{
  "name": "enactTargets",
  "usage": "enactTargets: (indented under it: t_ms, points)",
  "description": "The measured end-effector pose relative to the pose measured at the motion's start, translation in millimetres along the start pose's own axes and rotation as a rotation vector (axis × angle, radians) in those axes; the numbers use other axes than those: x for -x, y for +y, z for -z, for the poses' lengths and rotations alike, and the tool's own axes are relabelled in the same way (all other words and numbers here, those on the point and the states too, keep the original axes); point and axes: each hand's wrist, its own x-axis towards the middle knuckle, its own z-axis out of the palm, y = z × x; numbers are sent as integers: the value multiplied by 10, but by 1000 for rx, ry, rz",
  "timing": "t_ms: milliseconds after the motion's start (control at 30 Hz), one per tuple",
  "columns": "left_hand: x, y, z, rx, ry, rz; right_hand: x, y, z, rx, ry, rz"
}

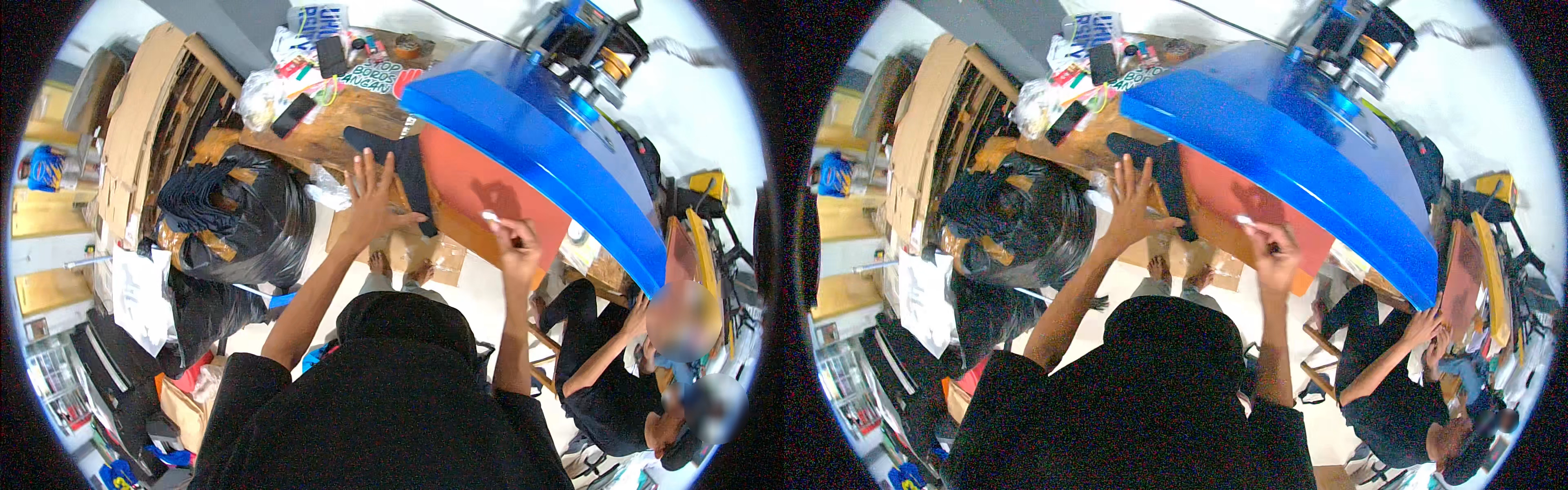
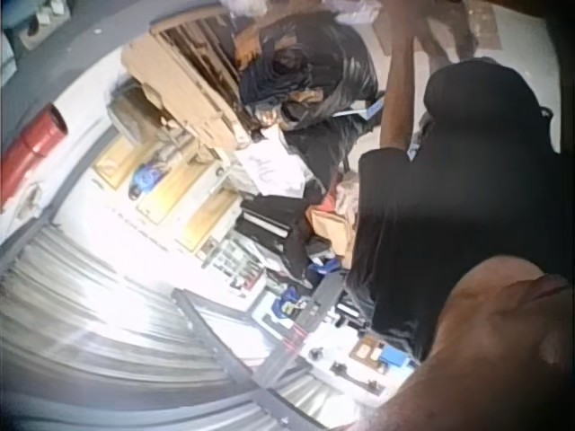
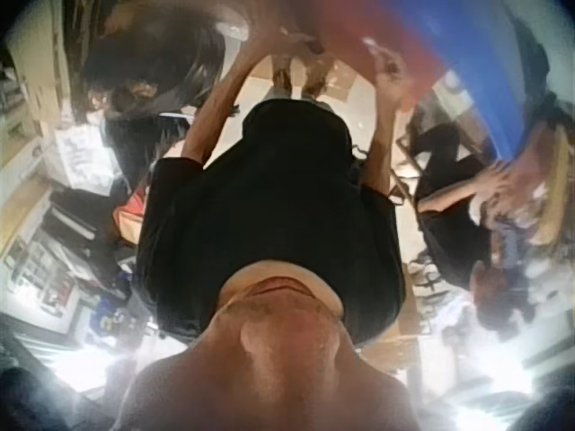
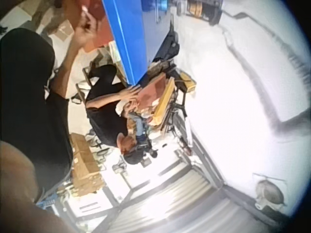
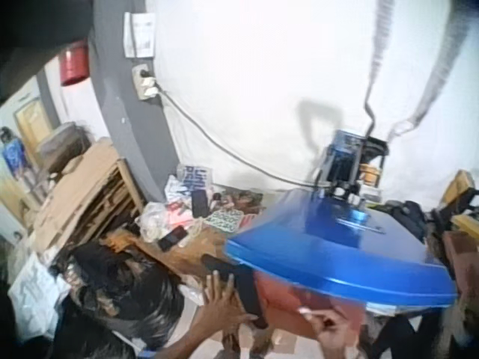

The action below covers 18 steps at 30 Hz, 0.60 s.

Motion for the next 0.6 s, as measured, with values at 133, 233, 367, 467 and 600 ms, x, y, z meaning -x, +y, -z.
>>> enactTargets:
  t_ms: [133,233,367,467,600]
  points:
    - [35,-6,1,54,23,29,-138,-645,-668,119,-239,-312]
    - [39,-8,-2,83,24,49,-229,-736,-909,-95,-269,-319]
    - [32,-29,-21,114,38,50,-206,-545,-1032,-309,-254,-396]
    - [37,-47,-30,134,62,51,-171,-460,-1129,-265,-223,-431]
    - [34,-57,-28,135,66,60,-339,-493,-1197,61,-449,-224]
